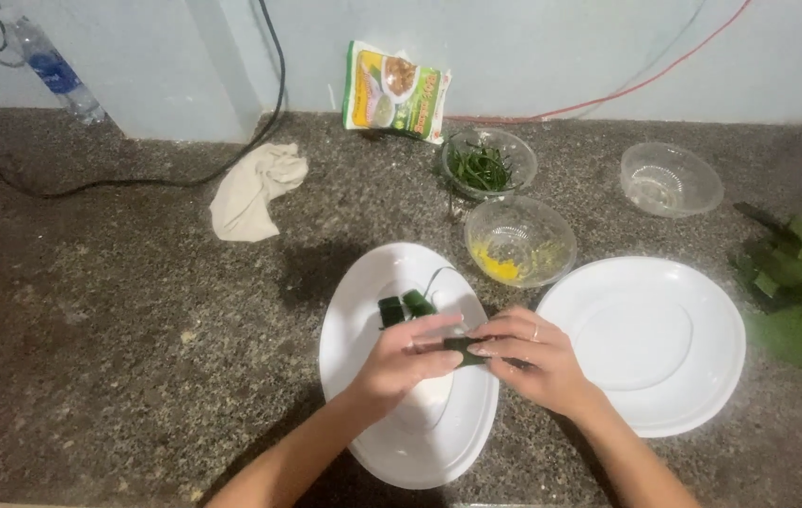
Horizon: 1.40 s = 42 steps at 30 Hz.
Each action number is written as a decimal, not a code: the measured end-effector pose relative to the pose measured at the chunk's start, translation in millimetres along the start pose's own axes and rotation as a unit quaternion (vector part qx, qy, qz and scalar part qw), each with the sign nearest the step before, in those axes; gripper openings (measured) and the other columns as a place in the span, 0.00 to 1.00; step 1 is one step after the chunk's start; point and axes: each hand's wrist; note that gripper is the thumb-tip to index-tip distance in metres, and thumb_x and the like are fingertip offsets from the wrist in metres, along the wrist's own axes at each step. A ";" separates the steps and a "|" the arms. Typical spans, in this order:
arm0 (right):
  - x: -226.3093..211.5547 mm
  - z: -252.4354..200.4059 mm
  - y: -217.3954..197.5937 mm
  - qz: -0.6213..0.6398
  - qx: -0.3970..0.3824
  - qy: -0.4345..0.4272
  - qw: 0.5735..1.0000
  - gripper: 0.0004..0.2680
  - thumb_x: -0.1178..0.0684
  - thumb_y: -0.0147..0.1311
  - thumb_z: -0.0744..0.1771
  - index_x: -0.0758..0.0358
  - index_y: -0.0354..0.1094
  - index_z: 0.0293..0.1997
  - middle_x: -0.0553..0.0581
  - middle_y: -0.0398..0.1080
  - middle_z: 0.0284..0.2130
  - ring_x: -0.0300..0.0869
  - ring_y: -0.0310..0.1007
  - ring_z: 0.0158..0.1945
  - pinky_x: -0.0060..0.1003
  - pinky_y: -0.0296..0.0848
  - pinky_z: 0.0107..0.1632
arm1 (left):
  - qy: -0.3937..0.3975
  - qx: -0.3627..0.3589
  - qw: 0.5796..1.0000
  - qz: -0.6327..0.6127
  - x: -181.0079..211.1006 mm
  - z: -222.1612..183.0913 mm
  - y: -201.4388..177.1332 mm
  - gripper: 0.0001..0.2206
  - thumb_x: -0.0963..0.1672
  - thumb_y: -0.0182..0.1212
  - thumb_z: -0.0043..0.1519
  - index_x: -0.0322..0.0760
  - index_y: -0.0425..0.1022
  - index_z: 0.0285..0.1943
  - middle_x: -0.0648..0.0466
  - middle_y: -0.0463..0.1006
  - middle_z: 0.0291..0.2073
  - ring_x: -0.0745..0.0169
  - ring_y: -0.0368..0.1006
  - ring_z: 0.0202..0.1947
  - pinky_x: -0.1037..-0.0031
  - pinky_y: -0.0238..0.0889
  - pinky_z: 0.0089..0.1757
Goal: Wrapping small portions of food in leaves and arranging them on a plate.
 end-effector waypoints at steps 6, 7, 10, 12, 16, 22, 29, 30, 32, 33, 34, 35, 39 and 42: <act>-2.5 1.0 -0.5 0.015 -0.010 -0.009 1.000 0.09 0.61 0.48 0.63 0.58 0.70 0.44 0.56 0.71 0.45 0.43 0.72 0.38 0.36 0.70 0.41 | 0.020 0.023 0.999 -0.013 3.6 -1.1 -0.4 0.25 0.39 0.62 0.48 0.33 0.67 0.58 0.45 0.75 0.51 0.53 0.71 0.52 0.67 0.66 0.51; -4.4 1.1 -1.0 0.058 -0.009 0.032 0.998 0.12 0.64 0.47 0.62 0.57 0.69 0.46 0.55 0.70 0.48 0.41 0.72 0.40 0.36 0.68 0.43 | 0.036 0.027 0.999 -0.005 3.4 -1.0 -1.1 0.25 0.40 0.63 0.47 0.34 0.68 0.57 0.45 0.75 0.51 0.53 0.71 0.53 0.66 0.65 0.53; 6.1 -10.8 5.5 0.168 0.084 0.233 0.954 0.10 0.61 0.59 0.57 0.70 0.71 0.39 0.63 0.76 0.24 0.47 0.71 0.24 0.45 0.73 0.31 | 0.117 0.037 0.987 -0.105 -9.5 4.0 -5.6 0.24 0.32 0.66 0.45 0.24 0.70 0.54 0.39 0.78 0.37 0.50 0.74 0.46 0.67 0.70 0.45; 2.7 -10.0 7.5 0.171 0.081 0.291 0.938 0.11 0.62 0.61 0.56 0.70 0.71 0.39 0.62 0.76 0.23 0.45 0.71 0.24 0.42 0.73 0.30 | 0.119 0.043 0.987 -0.101 -12.0 5.1 -6.2 0.23 0.32 0.67 0.45 0.25 0.72 0.52 0.40 0.78 0.37 0.52 0.74 0.45 0.67 0.69 0.44; 1.6 -15.7 15.5 0.193 0.080 0.396 0.894 0.09 0.66 0.61 0.56 0.70 0.71 0.36 0.64 0.76 0.19 0.45 0.73 0.22 0.37 0.72 0.27 | 0.122 0.057 0.988 -0.079 -16.3 9.2 -10.1 0.22 0.33 0.69 0.43 0.25 0.74 0.48 0.38 0.79 0.39 0.52 0.76 0.43 0.68 0.70 0.43; -13.6 -1.9 17.2 0.267 0.085 0.361 0.890 0.02 0.61 0.56 0.61 0.63 0.69 0.27 0.53 0.71 0.15 0.37 0.70 0.20 0.30 0.72 0.32 | 0.102 0.107 0.989 0.003 -5.4 2.3 -1.5 0.09 0.38 0.66 0.48 0.25 0.79 0.37 0.46 0.80 0.31 0.58 0.76 0.33 0.79 0.73 0.38; -20.8 -3.2 23.3 0.203 0.072 0.384 0.898 0.08 0.57 0.58 0.61 0.56 0.65 0.20 0.44 0.59 0.11 0.31 0.51 0.17 0.27 0.52 0.24 | 0.099 0.189 0.971 0.110 -7.6 2.3 -1.7 0.16 0.43 0.70 0.43 0.31 0.79 0.41 0.46 0.82 0.37 0.63 0.78 0.39 0.83 0.72 0.43; -19.5 -4.3 24.2 0.233 0.087 0.385 0.889 0.04 0.58 0.57 0.61 0.59 0.68 0.23 0.48 0.64 0.12 0.32 0.58 0.18 0.29 0.65 0.28 | 0.111 0.191 0.968 0.117 -8.9 3.2 -2.4 0.15 0.43 0.70 0.43 0.32 0.80 0.39 0.47 0.83 0.35 0.64 0.79 0.37 0.83 0.72 0.41; -17.6 -7.3 26.3 0.261 0.102 0.385 0.880 0.01 0.59 0.57 0.61 0.62 0.72 0.27 0.52 0.68 0.14 0.34 0.66 0.19 0.31 0.78 0.33 | 0.124 0.191 0.966 0.123 -10.9 2.5 -2.3 0.14 0.43 0.70 0.43 0.33 0.81 0.38 0.48 0.83 0.33 0.65 0.79 0.35 0.83 0.72 0.40; -17.1 -9.1 27.4 0.286 0.111 0.367 0.878 0.01 0.59 0.56 0.62 0.61 0.72 0.32 0.55 0.72 0.19 0.36 0.67 0.19 0.30 0.74 0.29 | 0.149 0.143 0.975 0.081 -11.4 1.0 -1.2 0.13 0.41 0.68 0.46 0.30 0.80 0.39 0.47 0.82 0.34 0.63 0.78 0.34 0.81 0.72 0.39; -16.1 -10.3 28.5 0.310 0.121 0.347 0.877 0.04 0.59 0.56 0.62 0.60 0.73 0.36 0.57 0.76 0.24 0.38 0.67 0.20 0.29 0.70 0.26 | 0.173 0.093 0.980 0.039 -11.2 0.0 -0.6 0.12 0.39 0.66 0.49 0.28 0.79 0.40 0.47 0.82 0.34 0.61 0.77 0.34 0.78 0.71 0.38; -18.5 -10.4 30.6 0.309 0.122 0.346 0.877 0.04 0.59 0.56 0.62 0.60 0.73 0.36 0.57 0.76 0.24 0.38 0.67 0.20 0.29 0.70 0.26 | 0.174 0.092 0.980 0.039 -11.5 -2.9 0.8 0.12 0.39 0.66 0.49 0.28 0.79 0.40 0.47 0.82 0.34 0.61 0.77 0.34 0.78 0.71 0.38; -32.1 10.5 24.1 0.203 0.067 0.333 0.918 0.02 0.57 0.56 0.62 0.62 0.72 0.30 0.51 0.72 0.20 0.33 0.63 0.19 0.26 0.64 0.23 | 0.169 0.094 0.981 -0.004 2.7 -9.6 9.4 0.05 0.40 0.59 0.55 0.29 0.77 0.33 0.52 0.76 0.28 0.62 0.69 0.31 0.75 0.61 0.37; -32.5 37.3 -3.2 0.031 -0.022 0.312 0.949 0.03 0.56 0.52 0.62 0.59 0.72 0.28 0.48 0.71 0.19 0.30 0.62 0.18 0.23 0.63 0.21 | 0.149 0.134 0.974 -0.104 -1.6 -0.5 0.8 0.10 0.42 0.58 0.54 0.24 0.74 0.37 0.40 0.79 0.36 0.47 0.76 0.41 0.62 0.70 0.46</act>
Point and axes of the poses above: each hand's wrist, its own z-axis towards the middle knuckle, its own y-axis out of the palm, x = y × z
